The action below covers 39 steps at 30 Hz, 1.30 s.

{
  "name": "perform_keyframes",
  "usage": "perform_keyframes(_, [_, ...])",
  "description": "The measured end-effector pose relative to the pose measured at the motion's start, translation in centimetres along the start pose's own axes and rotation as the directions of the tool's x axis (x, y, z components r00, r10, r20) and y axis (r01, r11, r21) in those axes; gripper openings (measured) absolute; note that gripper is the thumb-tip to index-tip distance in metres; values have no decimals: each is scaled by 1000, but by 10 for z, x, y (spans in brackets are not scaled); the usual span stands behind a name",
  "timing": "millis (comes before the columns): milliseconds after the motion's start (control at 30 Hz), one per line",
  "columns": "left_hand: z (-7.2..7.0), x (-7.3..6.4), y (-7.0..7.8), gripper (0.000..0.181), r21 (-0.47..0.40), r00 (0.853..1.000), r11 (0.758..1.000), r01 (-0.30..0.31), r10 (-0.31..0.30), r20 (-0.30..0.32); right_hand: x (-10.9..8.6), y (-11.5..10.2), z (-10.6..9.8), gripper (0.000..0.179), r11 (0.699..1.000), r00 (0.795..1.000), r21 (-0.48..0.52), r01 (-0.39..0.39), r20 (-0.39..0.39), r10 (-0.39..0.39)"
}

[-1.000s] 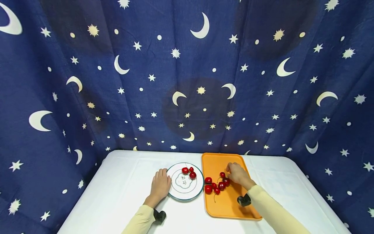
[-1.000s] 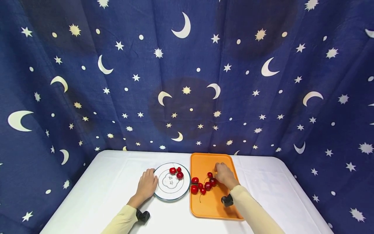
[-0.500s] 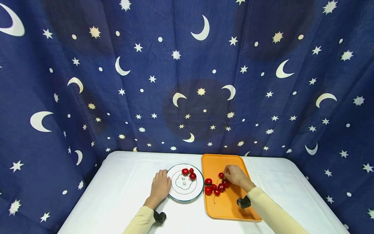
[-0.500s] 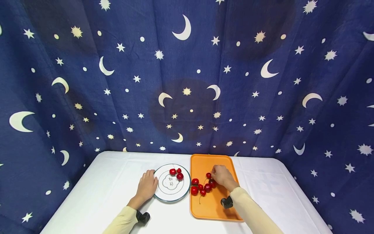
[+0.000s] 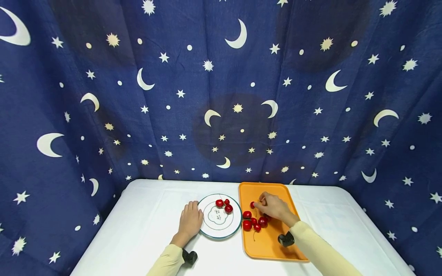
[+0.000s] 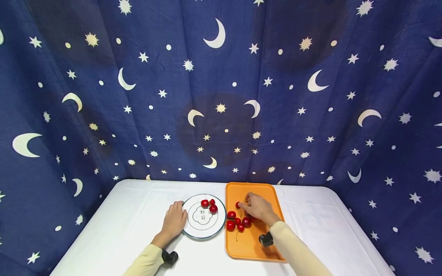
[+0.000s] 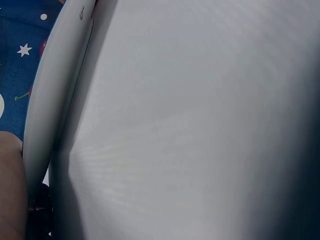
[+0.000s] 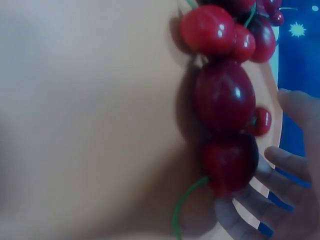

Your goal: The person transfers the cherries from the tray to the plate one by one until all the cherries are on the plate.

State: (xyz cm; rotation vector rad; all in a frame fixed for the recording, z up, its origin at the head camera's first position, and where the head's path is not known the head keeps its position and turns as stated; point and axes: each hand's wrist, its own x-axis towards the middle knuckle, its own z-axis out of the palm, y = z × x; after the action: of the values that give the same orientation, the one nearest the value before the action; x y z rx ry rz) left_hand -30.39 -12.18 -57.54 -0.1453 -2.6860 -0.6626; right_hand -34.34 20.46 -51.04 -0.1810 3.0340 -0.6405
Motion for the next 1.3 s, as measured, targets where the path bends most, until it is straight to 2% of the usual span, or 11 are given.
perform_keyframes(100, [2, -1, 0, 34, 1, 1000, 1000, 0, 0, -2, 0, -3, 3, 45, 1000, 1000, -6, 21, -1, -21])
perform_keyframes(333, [4, -2, 0, 33, -1, 1000, 1000, 10, -10, 12, -2, -7, 8, 26, 997, 998, -35, 66, 9, -65])
perform_keyframes(533, [4, -5, 1, 32, 4, 1000, 1000, 11, -11, 6, -3, -5, 11, 23, 996, 997, -35, 80, 4, -80])
perform_keyframes(767, [6, -5, 0, 33, 4, 1000, 1000, 2, -2, -7, -3, -3, 13, 22, 993, 993, -35, 111, -42, -113])
perform_keyframes(933, [7, -2, -2, 35, 8, 1000, 1000, 11, -12, 6, -1, -3, 12, 21, 990, 989, -27, 137, -48, -139])
perform_keyframes(1133, [2, 1, -1, 33, 23, 1000, 1000, -7, 7, -15, 2, -3, 6, 25, 987, 984, -35, 159, -74, -161])
perform_keyframes(1300, [-2, 2, 1, 33, 35, 1000, 999, 0, -1, 16, 1, -4, 0, 11, 985, 980, -31, 169, -103, -172])
